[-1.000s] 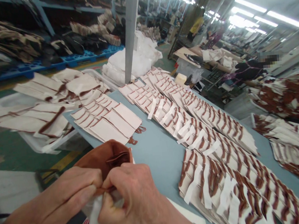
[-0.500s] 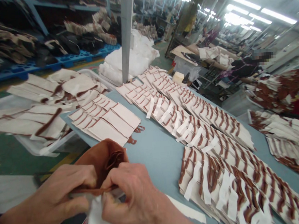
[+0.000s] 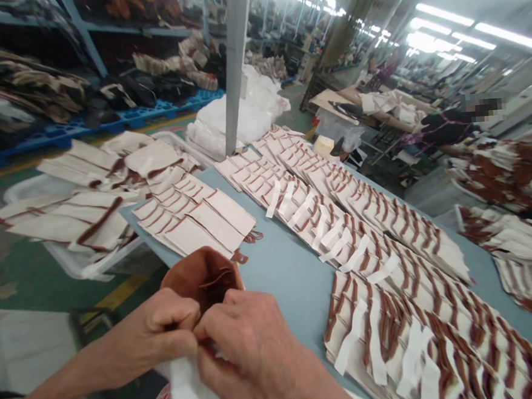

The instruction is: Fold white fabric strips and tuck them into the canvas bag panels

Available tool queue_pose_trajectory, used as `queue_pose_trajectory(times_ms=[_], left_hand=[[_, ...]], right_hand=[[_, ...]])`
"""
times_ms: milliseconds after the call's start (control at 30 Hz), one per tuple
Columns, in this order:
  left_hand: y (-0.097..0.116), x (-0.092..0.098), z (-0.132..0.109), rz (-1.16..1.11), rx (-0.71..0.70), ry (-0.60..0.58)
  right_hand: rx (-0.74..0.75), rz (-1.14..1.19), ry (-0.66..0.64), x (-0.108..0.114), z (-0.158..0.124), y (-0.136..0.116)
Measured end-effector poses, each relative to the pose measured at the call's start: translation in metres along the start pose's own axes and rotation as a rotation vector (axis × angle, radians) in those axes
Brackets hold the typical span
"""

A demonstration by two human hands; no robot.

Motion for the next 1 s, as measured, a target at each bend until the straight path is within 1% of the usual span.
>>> queue_pose_trajectory(times_ms=[33, 67, 100, 233, 300, 400, 500, 533, 567, 633, 700, 767, 800, 867, 933, 1000], left_hand=[[-0.004, -0.002, 0.000, -0.104, 0.036, -0.008], [-0.008, -0.003, -0.001, -0.161, 0.060, -0.006], [-0.010, -0.004, -0.003, -0.167, 0.078, 0.001], [-0.012, -0.003, -0.008, -0.001, 0.117, 0.033], [-0.013, -0.005, -0.008, -0.029, 0.132, 0.052], [-0.016, -0.010, -0.007, -0.186, 0.131, 0.099], [-0.019, -0.015, -0.004, -0.282, 0.131, 0.124], [-0.020, -0.016, -0.004, -0.298, 0.134, 0.128], [-0.021, -0.016, -0.004, -0.305, 0.136, 0.134], [-0.023, -0.014, -0.004, -0.294, 0.132, 0.158], [-0.026, -0.011, -0.006, -0.261, 0.120, 0.182], [-0.029, -0.008, -0.010, -0.194, 0.117, 0.202], [-0.031, -0.007, -0.012, -0.155, 0.125, 0.199], [-0.033, -0.010, -0.017, -0.090, 0.153, 0.173], [-0.033, -0.016, -0.023, -0.057, 0.179, 0.143], [-0.031, -0.021, -0.028, -0.039, 0.185, 0.129]], right_hand=[[0.012, -0.019, 0.002, -0.001, 0.000, 0.000], [0.019, -0.032, 0.000, -0.001, 0.000, 0.001], [0.019, -0.036, -0.003, -0.002, -0.001, 0.003], [-0.001, -0.010, -0.007, -0.004, -0.002, 0.008], [-0.021, 0.036, -0.015, -0.002, -0.002, 0.009], [-0.128, 0.231, -0.061, 0.001, -0.001, 0.013], [-0.299, 0.512, -0.170, -0.005, -0.001, 0.022], [-0.327, 0.572, -0.192, -0.008, -0.001, 0.024], [-0.324, 0.588, -0.190, -0.009, -0.001, 0.026], [-0.227, 0.479, -0.132, -0.008, 0.001, 0.027], [-0.079, 0.265, -0.077, -0.006, 0.001, 0.023], [0.034, 0.088, -0.059, -0.005, 0.001, 0.018], [0.070, 0.037, -0.063, -0.006, 0.000, 0.017], [0.120, -0.006, -0.078, -0.007, -0.001, 0.018], [0.180, 0.004, -0.098, -0.011, -0.003, 0.020], [0.241, 0.028, -0.123, -0.019, -0.007, 0.024]])
Point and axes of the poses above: each hand's wrist, its own z-axis towards the middle knuckle, its own x-axis out of the back of the hand, y = z × x, the point moved 5 cm from there along z, towards the middle knuckle, and after that the axes turned 1 degree about -y, right-handed, at the moved point
